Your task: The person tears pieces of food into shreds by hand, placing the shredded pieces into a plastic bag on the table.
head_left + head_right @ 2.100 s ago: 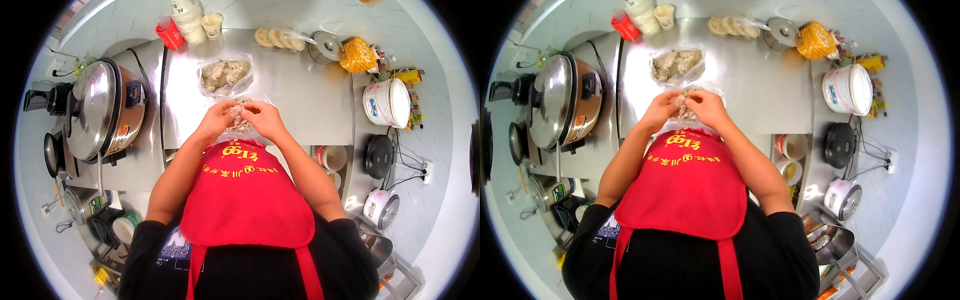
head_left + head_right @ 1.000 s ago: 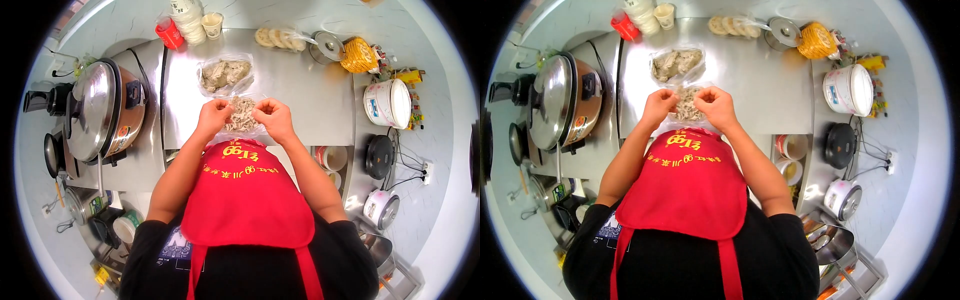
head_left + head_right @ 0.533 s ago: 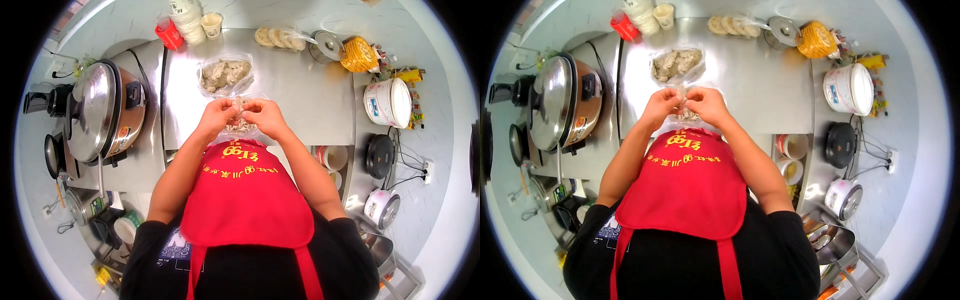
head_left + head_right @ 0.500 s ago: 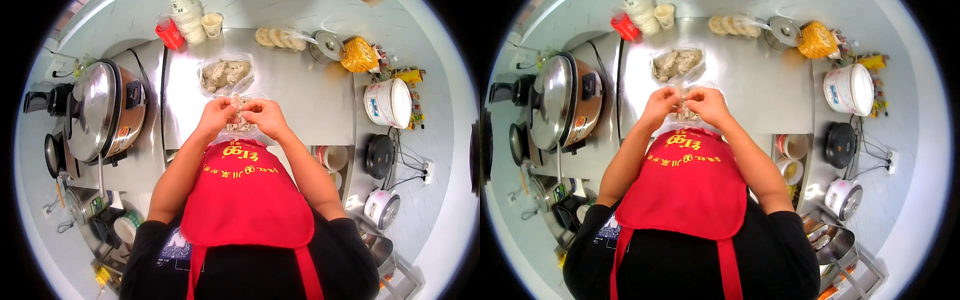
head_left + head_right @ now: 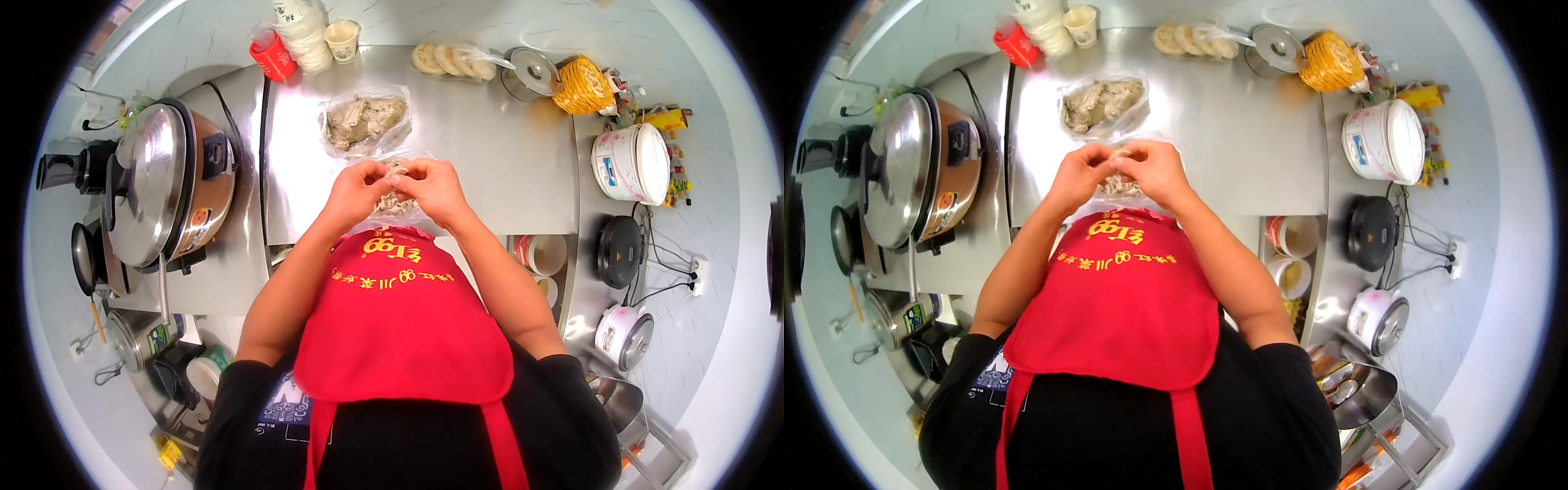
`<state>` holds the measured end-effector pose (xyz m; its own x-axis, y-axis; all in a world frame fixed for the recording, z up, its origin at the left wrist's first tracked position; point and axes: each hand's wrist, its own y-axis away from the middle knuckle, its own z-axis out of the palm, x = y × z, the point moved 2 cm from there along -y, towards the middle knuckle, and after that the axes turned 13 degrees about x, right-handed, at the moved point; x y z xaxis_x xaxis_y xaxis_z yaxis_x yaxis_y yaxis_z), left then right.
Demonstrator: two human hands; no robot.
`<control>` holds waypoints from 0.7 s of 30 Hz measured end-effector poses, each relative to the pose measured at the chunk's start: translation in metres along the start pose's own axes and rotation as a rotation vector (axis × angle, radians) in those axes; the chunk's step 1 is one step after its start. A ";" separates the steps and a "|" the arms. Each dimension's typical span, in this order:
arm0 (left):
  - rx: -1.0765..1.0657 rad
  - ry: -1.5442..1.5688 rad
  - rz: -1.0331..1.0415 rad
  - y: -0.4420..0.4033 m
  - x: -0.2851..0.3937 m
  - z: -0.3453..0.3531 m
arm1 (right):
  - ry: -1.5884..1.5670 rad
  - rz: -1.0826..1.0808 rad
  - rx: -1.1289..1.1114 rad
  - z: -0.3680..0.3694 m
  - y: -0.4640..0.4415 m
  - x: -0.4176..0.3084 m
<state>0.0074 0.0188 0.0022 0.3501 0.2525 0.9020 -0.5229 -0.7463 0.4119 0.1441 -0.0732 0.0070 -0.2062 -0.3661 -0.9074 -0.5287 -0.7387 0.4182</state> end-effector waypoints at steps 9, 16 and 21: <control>0.030 0.194 -0.056 0.006 -0.017 0.008 | -0.050 -0.048 0.121 0.007 -0.002 0.016; -0.029 0.357 -0.185 0.000 -0.021 0.000 | 0.208 -0.190 0.282 -0.009 -0.011 0.025; 0.013 0.304 -0.164 -0.004 -0.020 0.006 | 0.141 -0.042 0.161 -0.012 -0.012 0.020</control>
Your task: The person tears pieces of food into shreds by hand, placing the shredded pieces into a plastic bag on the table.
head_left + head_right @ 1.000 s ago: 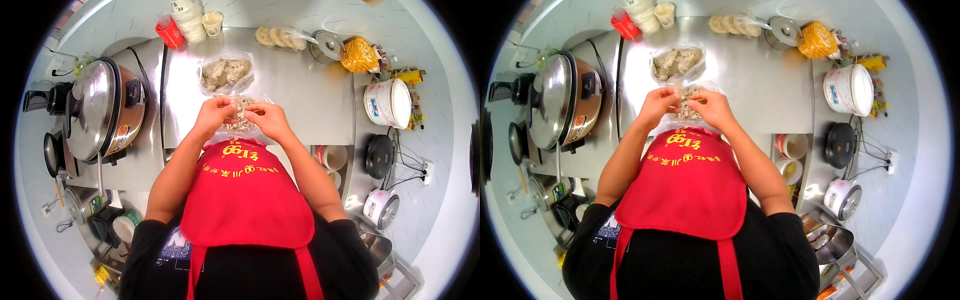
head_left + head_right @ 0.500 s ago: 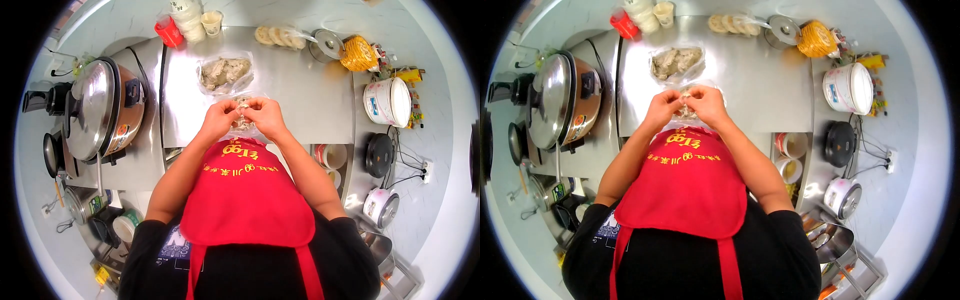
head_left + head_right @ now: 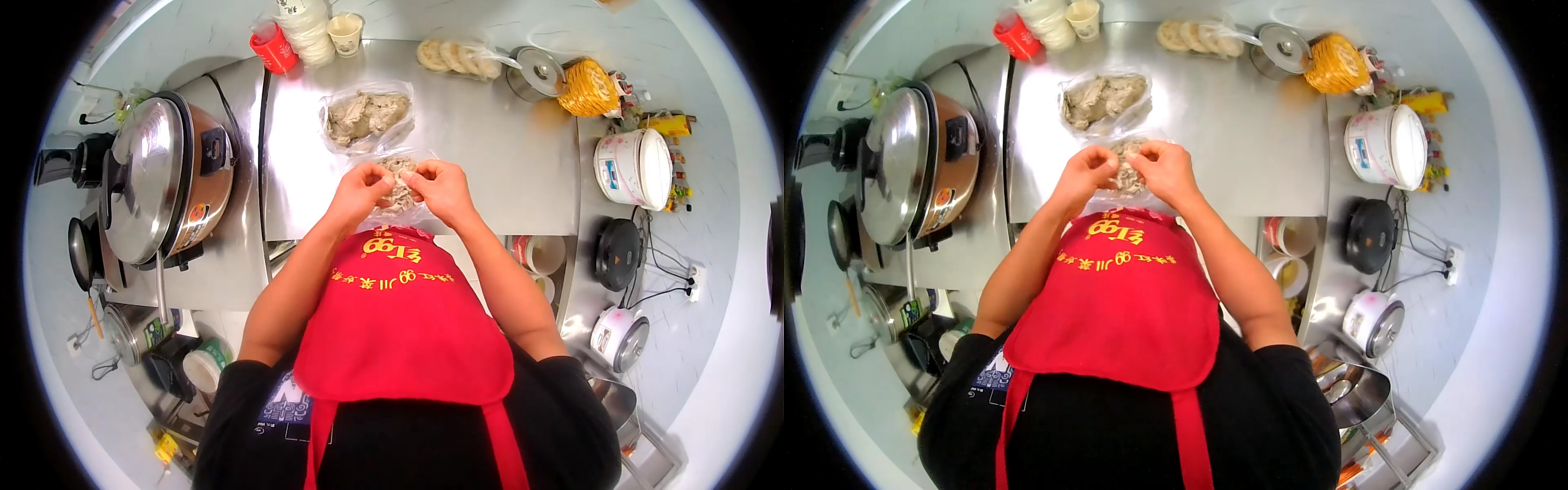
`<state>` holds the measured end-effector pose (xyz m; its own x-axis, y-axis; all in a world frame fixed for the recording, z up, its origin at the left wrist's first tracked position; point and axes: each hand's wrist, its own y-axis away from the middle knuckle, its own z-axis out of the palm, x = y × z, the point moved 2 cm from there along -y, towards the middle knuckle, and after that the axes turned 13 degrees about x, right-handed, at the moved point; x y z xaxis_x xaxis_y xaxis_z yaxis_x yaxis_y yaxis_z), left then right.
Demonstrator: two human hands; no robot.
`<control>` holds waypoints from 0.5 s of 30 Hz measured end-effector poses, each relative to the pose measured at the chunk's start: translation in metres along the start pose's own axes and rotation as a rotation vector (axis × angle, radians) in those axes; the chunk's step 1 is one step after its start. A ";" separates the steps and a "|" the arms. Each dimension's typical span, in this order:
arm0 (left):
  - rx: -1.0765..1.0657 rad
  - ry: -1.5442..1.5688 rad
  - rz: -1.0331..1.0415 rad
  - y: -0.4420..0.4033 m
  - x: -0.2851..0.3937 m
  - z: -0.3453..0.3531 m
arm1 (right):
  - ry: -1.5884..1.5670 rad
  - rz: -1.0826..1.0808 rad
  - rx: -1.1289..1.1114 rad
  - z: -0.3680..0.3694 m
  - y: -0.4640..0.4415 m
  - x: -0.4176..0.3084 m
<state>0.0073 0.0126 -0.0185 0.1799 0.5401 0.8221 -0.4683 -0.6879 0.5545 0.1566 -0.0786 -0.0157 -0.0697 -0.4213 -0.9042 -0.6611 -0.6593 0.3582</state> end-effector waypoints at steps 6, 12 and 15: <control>-0.054 -0.111 0.070 -0.003 0.004 0.005 | -0.080 0.064 -0.104 0.009 0.006 0.004; 0.016 -0.260 0.154 -0.011 -0.009 0.009 | -0.107 0.091 -0.063 0.009 0.005 0.005; 0.053 -0.296 0.149 -0.017 -0.019 0.008 | -0.067 0.079 -0.085 0.007 0.006 0.005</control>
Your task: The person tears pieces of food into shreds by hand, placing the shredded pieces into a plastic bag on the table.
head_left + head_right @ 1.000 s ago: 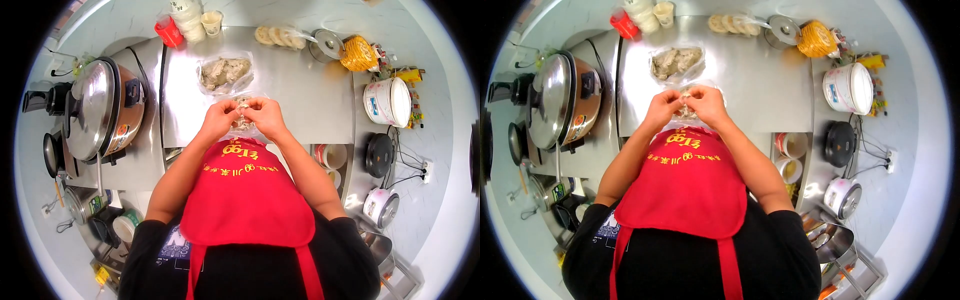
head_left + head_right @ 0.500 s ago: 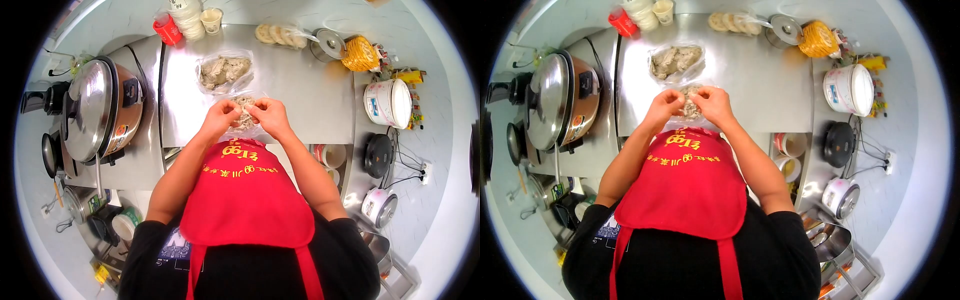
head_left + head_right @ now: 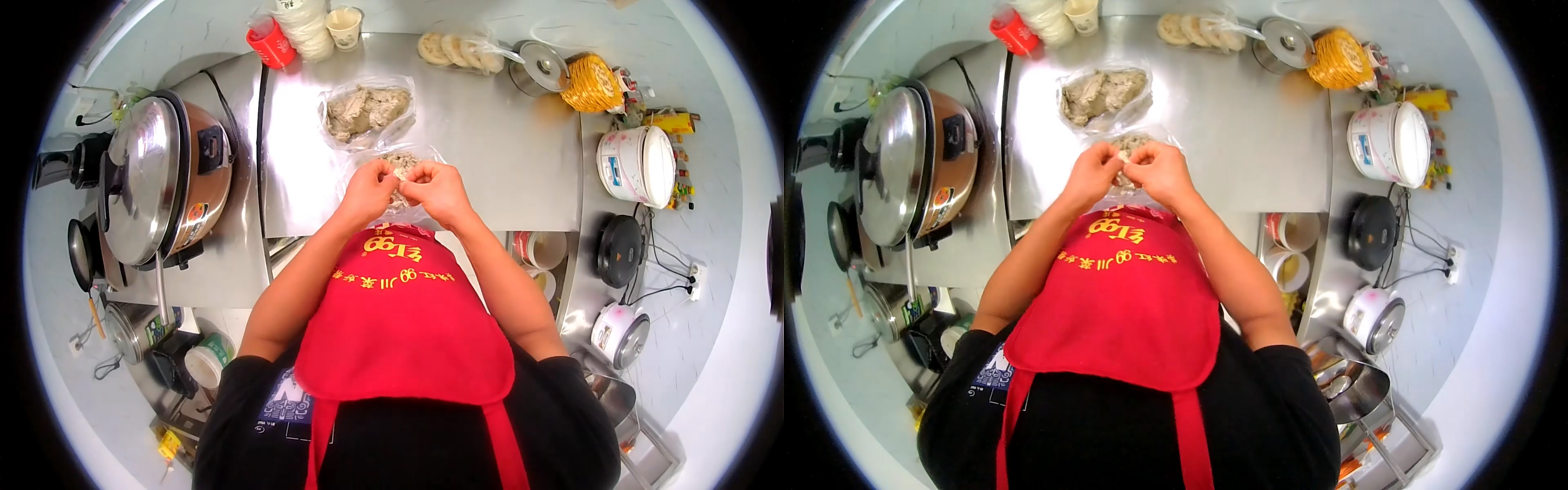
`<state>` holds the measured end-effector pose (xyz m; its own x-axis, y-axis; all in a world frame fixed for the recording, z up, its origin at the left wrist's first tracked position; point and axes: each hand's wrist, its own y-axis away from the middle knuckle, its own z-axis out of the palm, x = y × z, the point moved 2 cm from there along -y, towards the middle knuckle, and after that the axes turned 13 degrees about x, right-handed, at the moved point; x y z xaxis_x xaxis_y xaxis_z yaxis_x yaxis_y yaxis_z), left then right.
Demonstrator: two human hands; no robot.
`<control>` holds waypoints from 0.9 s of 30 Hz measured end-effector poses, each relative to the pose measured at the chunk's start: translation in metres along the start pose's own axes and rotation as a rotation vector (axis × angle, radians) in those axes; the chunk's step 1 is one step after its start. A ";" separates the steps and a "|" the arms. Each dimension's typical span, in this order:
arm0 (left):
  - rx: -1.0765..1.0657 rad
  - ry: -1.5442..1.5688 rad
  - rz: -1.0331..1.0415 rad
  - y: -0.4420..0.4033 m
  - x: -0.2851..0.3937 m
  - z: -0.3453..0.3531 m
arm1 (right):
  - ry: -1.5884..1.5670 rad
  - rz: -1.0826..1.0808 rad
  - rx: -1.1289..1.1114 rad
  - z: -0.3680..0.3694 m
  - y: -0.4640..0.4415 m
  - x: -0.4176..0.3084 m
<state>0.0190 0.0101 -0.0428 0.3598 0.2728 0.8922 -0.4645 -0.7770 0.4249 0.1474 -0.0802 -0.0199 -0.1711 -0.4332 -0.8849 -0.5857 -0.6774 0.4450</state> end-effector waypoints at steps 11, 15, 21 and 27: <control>0.140 -0.433 0.342 -0.011 -0.030 -0.015 | 0.262 -0.078 0.085 -0.015 -0.035 0.055; 0.108 -0.612 0.233 -0.015 -0.032 -0.025 | 0.491 -0.275 0.187 -0.018 -0.038 0.065; 0.504 -0.779 0.509 -0.009 -0.035 -0.042 | 0.857 -0.137 -0.003 0.003 -0.053 0.075; 0.315 -0.677 0.027 -0.028 -0.092 -0.059 | 0.753 -0.383 -0.091 0.083 -0.064 0.105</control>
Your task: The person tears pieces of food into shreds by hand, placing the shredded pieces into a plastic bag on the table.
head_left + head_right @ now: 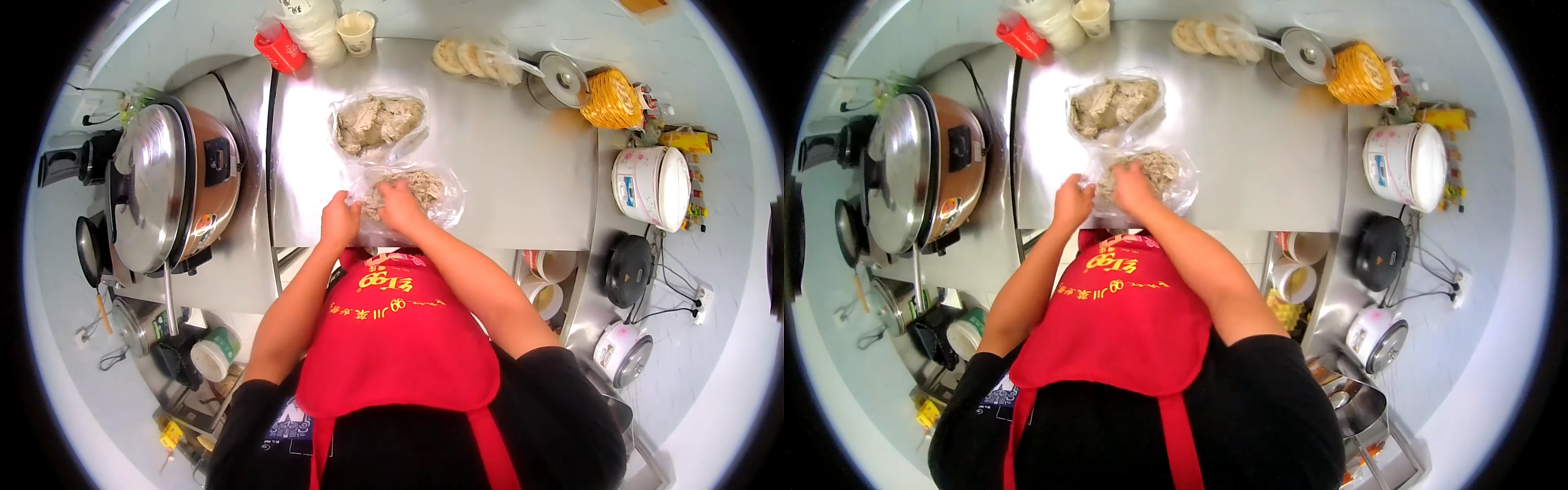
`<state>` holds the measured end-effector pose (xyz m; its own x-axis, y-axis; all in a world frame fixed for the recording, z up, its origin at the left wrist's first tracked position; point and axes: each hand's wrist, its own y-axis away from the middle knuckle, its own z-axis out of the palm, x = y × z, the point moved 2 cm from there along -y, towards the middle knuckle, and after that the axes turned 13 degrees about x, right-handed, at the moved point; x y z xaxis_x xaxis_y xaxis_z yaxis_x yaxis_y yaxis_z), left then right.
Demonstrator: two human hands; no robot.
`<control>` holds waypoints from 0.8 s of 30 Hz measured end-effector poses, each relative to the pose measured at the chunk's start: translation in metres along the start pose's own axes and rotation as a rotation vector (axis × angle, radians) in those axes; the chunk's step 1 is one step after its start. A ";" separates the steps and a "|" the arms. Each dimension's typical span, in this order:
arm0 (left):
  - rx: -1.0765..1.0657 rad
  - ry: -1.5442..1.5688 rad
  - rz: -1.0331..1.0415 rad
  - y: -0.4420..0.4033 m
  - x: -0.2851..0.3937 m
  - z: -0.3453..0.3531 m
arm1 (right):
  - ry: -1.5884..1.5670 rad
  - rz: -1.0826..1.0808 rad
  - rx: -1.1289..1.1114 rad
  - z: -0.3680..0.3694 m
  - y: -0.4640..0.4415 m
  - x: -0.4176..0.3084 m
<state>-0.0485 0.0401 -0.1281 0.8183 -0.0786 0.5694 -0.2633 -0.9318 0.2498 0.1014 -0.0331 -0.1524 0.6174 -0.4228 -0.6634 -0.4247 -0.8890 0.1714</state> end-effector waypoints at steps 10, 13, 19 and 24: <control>0.266 0.161 0.169 -0.005 0.031 -0.026 | 0.182 0.161 -0.067 -0.032 0.024 0.044; 0.149 0.319 0.324 -0.055 0.065 -0.016 | 0.135 0.121 0.108 -0.047 0.025 0.044; 0.181 -0.252 0.351 -0.135 0.097 0.012 | -0.101 0.087 0.173 -0.064 0.039 0.020; 0.207 -0.063 0.269 -0.176 0.064 0.036 | -0.378 0.322 0.112 -0.074 0.065 0.026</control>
<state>0.0687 0.1859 -0.1642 0.7652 -0.3465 0.5426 -0.3697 -0.9265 -0.0702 0.1387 -0.1148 -0.1049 0.1696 -0.5603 -0.8108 -0.6351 -0.6912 0.3448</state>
